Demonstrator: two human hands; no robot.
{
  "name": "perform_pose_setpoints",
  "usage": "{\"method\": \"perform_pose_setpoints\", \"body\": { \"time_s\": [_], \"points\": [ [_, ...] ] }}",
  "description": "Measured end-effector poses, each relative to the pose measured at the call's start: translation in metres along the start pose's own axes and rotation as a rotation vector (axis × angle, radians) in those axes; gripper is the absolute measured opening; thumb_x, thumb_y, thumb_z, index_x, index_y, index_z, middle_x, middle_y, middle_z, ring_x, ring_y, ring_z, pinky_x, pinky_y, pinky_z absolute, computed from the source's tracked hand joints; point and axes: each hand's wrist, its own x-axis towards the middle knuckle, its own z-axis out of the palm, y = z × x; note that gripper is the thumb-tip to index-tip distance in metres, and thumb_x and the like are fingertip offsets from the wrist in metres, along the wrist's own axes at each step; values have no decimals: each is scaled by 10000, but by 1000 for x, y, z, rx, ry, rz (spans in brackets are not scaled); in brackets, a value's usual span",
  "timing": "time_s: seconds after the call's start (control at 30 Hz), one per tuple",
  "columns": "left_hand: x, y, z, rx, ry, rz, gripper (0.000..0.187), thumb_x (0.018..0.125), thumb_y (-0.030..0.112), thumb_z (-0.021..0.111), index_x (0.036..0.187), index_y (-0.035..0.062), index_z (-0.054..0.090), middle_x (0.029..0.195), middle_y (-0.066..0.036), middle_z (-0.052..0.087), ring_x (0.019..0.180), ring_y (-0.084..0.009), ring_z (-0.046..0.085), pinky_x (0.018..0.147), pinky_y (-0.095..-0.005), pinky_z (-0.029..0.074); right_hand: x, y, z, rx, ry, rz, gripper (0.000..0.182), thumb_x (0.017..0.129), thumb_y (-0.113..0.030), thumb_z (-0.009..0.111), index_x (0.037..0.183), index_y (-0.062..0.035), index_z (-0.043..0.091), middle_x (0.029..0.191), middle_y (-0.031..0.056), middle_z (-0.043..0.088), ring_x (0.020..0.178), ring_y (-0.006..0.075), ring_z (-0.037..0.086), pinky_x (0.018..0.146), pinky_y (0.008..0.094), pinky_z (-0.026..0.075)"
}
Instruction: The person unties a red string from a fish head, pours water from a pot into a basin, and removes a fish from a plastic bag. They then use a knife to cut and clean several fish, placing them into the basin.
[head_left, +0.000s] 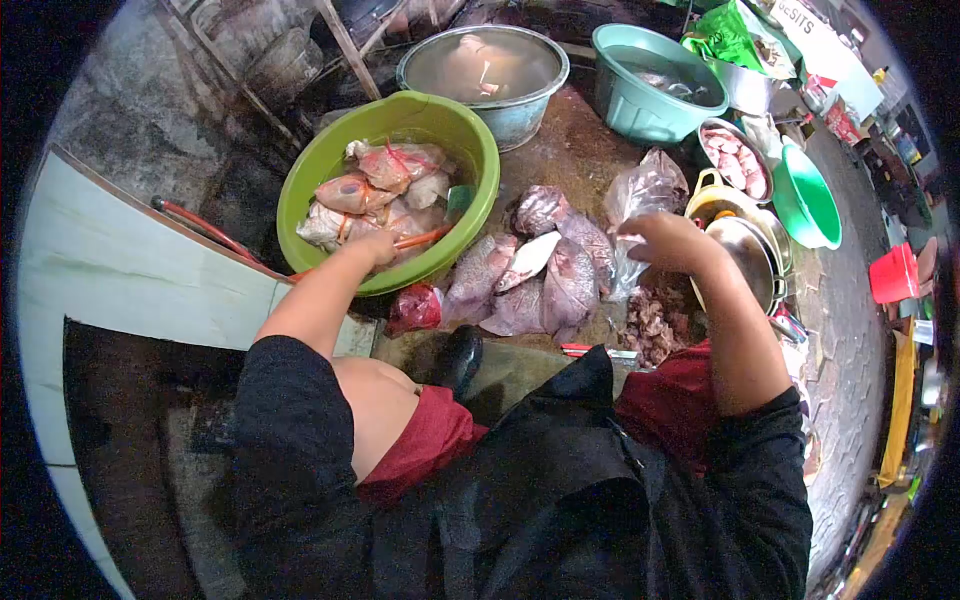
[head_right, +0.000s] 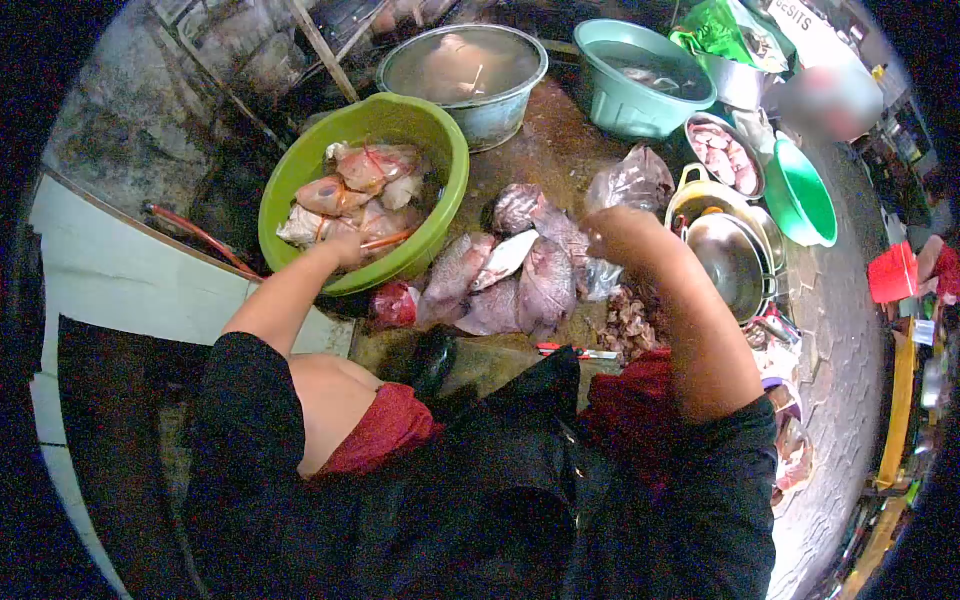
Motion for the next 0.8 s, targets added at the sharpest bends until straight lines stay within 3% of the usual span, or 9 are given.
{"method": "perform_pose_setpoints", "body": {
  "time_s": [0.1,0.2,0.3,0.33,0.47,0.57,0.6,0.7,0.8],
  "points": [
    [-28,-3,-33,49,26,99,375,797,285,590,1130,124,533,960,-121,625,840,-253,598,730,-379,465,0,-2,-5,27,113,73,365,736,-199,593,1082,-85,575,1010,166,602,943,337,565,832,407,438],
    [-67,1,-64,-299,-87,51,303,813,193,595,1099,108,545,828,-50,596,703,-114,549,619,-274,466,1,6,-2,29,45,32,372,734,-175,588,1090,-68,568,1028,167,596,959,336,558,852,406,427],
    [-87,-12,-69,-382,-172,169,259,823,161,573,1078,115,556,751,-47,599,618,-124,554,599,-294,465,-1,13,3,56,22,-70,366,732,-160,581,1081,-50,571,1041,163,593,979,329,551,866,396,420],
    [-112,3,-80,-258,-132,208,230,820,161,585,1042,105,555,775,-48,611,694,-133,569,694,-318,459,1,13,3,36,-23,-60,363,727,-151,578,1073,-40,574,1048,159,591,993,321,546,874,388,416],
    [-147,3,-90,-240,-156,28,221,769,118,624,977,64,573,843,-39,597,745,-123,559,695,-288,451,1,11,5,13,-24,-75,368,722,-158,581,1074,-49,572,1052,158,588,988,324,547,868,392,417],
    [-160,-7,-89,-146,-86,86,209,747,104,640,943,62,579,808,-37,594,741,-118,554,686,-277,450,0,2,5,-9,-76,-33,364,724,-159,576,1076,-67,569,1043,160,588,979,331,549,856,403,422],
    [-165,-12,-90,-145,-88,82,209,747,104,640,943,62,579,808,-37,594,741,-118,554,686,-277,450,-3,-1,4,-15,-48,-83,374,726,-155,569,1093,-83,557,1020,168,592,970,337,550,844,415,426],
    [-180,-22,-95,-336,-89,-225,185,700,-12,626,876,31,590,754,-31,593,703,-124,553,647,-292,477,-3,-13,8,21,57,-105,420,729,-159,580,1137,-80,521,1072,170,564,968,346,545,836,421,434],
    [-176,-19,-88,-199,-24,-198,214,669,-68,605,863,23,598,735,-31,600,644,-138,563,596,-300,488,8,-36,18,66,244,-140,476,739,-162,588,1193,-86,466,1145,158,516,991,352,528,846,425,432]
  ]
}}
